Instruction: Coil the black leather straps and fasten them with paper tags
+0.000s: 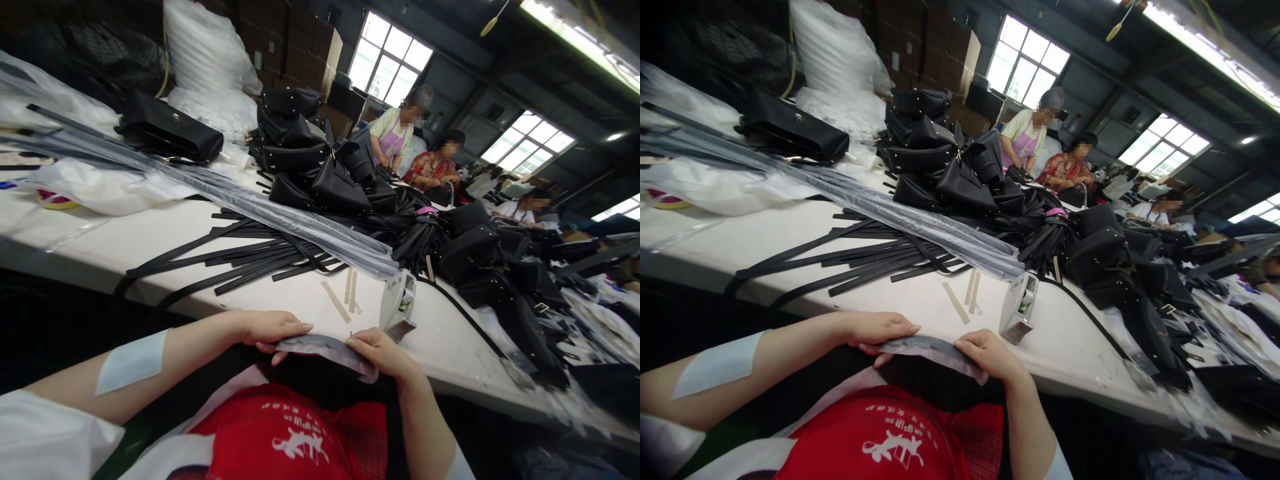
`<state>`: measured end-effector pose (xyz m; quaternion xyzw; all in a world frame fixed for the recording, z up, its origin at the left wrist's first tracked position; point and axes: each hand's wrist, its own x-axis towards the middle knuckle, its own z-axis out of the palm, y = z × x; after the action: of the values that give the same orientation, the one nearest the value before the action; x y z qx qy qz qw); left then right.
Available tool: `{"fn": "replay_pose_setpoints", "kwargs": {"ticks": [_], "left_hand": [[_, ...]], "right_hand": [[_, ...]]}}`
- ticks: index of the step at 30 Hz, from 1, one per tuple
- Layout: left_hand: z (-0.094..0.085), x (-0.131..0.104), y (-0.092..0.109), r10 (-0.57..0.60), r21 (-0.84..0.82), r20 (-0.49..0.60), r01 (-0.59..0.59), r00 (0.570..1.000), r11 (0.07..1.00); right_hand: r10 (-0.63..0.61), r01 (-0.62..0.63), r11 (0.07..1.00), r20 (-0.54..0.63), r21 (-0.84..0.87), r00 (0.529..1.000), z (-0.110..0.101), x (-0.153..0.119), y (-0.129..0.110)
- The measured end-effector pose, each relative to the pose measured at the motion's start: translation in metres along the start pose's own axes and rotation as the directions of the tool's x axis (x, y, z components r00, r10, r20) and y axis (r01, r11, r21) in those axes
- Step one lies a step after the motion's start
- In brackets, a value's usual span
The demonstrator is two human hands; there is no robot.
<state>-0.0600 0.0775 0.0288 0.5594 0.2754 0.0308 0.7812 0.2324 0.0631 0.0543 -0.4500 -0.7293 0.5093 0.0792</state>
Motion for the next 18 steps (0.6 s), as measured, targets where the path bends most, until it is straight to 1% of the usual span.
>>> {"fn": "replay_pose_setpoints", "kwargs": {"ticks": [2, 5, 10, 12, 15, 17, 18], "left_hand": [[0.003, 0.002, 0.001, 0.002, -0.002, -0.045, -0.002, 0.999, 1.000], [0.006, 0.006, 0.005, -0.015, -0.008, -0.088, 0.015, 0.996, 1.000], [0.010, 0.009, 0.009, -0.001, 0.007, -0.108, 0.001, 0.994, 1.000], [0.014, 0.010, 0.007, -0.024, 0.032, -0.107, 0.027, 0.994, 0.999], [0.015, 0.017, 0.001, -0.115, 0.080, -0.101, 0.124, 0.988, 0.989], [0.011, 0.024, 0.001, -0.103, 0.117, -0.120, 0.117, 0.987, 0.986], [0.009, 0.026, 0.003, -0.113, 0.158, -0.101, 0.128, 0.988, 0.979]], "right_hand": [[0.002, -0.002, 1.000, -0.017, -0.030, 1.000, 0.002, 0.001, -0.001], [0.001, -0.001, 0.997, -0.009, -0.074, 1.000, 0.005, 0.005, -0.004], [-0.043, 0.036, 0.993, -0.069, -0.110, 0.997, 0.008, 0.013, -0.005], [-0.032, 0.021, 0.994, -0.101, -0.110, 0.994, 0.007, 0.012, -0.004], [0.005, -0.019, 0.994, -0.130, -0.104, 0.992, 0.006, 0.010, -0.004], [0.010, -0.027, 0.990, -0.120, -0.139, 0.993, 0.004, 0.012, -0.005], [0.015, -0.034, 0.986, -0.114, -0.161, 0.993, 0.002, 0.015, -0.005]]}}
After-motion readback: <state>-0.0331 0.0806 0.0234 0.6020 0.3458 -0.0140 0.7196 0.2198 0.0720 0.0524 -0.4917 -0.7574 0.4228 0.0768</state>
